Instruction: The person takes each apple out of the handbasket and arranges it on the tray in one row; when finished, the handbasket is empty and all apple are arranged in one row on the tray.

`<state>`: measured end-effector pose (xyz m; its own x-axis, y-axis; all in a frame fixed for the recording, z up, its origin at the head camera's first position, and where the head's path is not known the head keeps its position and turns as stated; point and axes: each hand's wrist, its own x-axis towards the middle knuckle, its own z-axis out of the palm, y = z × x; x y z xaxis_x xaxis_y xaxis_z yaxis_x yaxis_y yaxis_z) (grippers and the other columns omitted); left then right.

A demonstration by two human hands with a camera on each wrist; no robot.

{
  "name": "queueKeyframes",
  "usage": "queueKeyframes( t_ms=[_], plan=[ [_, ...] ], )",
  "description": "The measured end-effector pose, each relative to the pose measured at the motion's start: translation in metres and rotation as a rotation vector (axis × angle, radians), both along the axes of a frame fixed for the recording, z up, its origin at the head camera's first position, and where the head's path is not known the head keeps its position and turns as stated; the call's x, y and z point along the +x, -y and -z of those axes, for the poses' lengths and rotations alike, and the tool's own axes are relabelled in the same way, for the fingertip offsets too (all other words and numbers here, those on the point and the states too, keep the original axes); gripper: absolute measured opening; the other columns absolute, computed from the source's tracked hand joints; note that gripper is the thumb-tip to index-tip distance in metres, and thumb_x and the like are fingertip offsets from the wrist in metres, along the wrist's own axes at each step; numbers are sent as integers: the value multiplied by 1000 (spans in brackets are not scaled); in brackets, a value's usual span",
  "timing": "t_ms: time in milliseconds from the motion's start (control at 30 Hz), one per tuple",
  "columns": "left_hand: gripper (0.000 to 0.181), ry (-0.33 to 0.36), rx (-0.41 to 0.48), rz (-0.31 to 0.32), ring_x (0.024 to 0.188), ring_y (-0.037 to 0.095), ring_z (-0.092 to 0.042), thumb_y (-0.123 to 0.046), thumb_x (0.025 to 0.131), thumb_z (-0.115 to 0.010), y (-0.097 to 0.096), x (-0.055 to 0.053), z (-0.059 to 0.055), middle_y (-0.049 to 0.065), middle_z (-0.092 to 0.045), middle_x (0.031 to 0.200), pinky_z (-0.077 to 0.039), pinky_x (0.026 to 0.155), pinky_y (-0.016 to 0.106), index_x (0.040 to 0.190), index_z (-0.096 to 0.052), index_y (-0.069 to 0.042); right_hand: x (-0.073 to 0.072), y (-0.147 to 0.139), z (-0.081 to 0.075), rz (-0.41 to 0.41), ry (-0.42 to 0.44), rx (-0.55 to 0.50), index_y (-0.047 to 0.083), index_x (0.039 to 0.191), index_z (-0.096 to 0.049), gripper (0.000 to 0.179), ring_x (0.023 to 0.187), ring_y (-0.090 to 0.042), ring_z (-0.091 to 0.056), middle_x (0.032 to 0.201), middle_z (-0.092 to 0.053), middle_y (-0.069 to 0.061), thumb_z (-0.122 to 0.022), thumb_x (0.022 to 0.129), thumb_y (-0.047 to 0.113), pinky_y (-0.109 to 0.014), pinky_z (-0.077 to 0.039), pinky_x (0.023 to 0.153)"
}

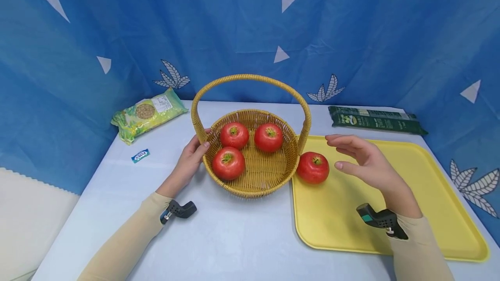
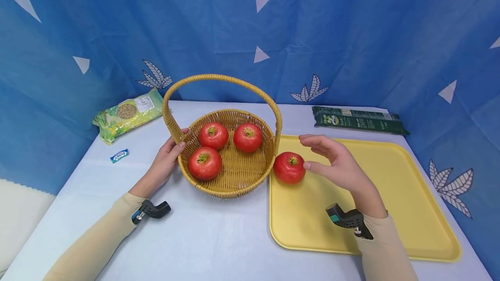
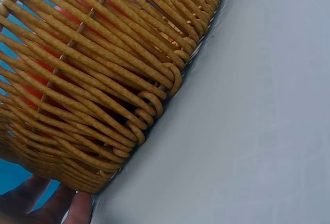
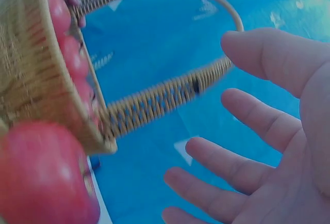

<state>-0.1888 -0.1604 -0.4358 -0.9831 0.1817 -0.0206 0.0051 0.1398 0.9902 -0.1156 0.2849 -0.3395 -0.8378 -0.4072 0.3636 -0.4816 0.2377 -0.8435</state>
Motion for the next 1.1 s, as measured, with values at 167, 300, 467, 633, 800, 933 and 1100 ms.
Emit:
queueKeyframes(
  t_ms=[167,300,467,633,800,933,1100],
  plan=[
    [51,1,-20,-2,146,35,-41,-27,109,-44,0,1,-1,17,-36,163,-50,101,30,158,-35,-18,6,19,-5,-60,-39,39,-10,126,-60,47,130,-2,-56,141,-62,5,-65,81,-23,-13,-46,106],
    [51,-1,-16,0,147,34,-40,-28,109,-45,1,1,-2,16,-36,163,-46,110,43,158,-35,-18,5,38,-12,-80,-29,162,0,127,-63,44,131,2,-54,141,-62,2,-70,85,-11,-18,-51,102],
    [51,-4,-11,-5,147,33,-40,-28,109,-45,0,0,-2,15,-36,163,-45,112,45,158,-35,-17,-2,67,-17,-129,32,273,8,129,-64,41,131,-2,-54,142,-61,-9,-73,89,2,-32,-55,103],
    [51,7,-13,-5,149,34,-39,-25,109,-45,0,0,-1,15,-35,164,-44,114,50,158,-35,-18,-11,107,-10,-167,71,315,9,130,-64,41,128,-25,-60,139,-63,-9,-75,91,11,-50,-55,103],
    [49,12,-8,-14,147,34,-41,-23,109,-44,0,-1,-1,16,-36,164,-50,101,31,158,-36,-18,-29,146,5,-195,108,319,10,133,-63,43,130,-34,-59,136,-64,-7,-74,91,17,-56,-50,108],
    [49,1,1,-4,144,36,-43,-24,110,-44,0,-1,1,18,-36,163,-50,90,19,158,-36,-17,-40,171,17,-192,111,341,11,131,-64,42,130,-32,-58,133,-65,-5,-73,90,17,-53,-50,108],
    [49,-10,-3,3,143,37,-45,-25,110,-44,1,-1,2,18,-38,162,-51,90,21,157,-36,-18,-46,191,23,-144,97,351,14,130,-65,40,129,-23,-58,132,-65,-1,-71,90,17,-48,-53,106]
  ],
)
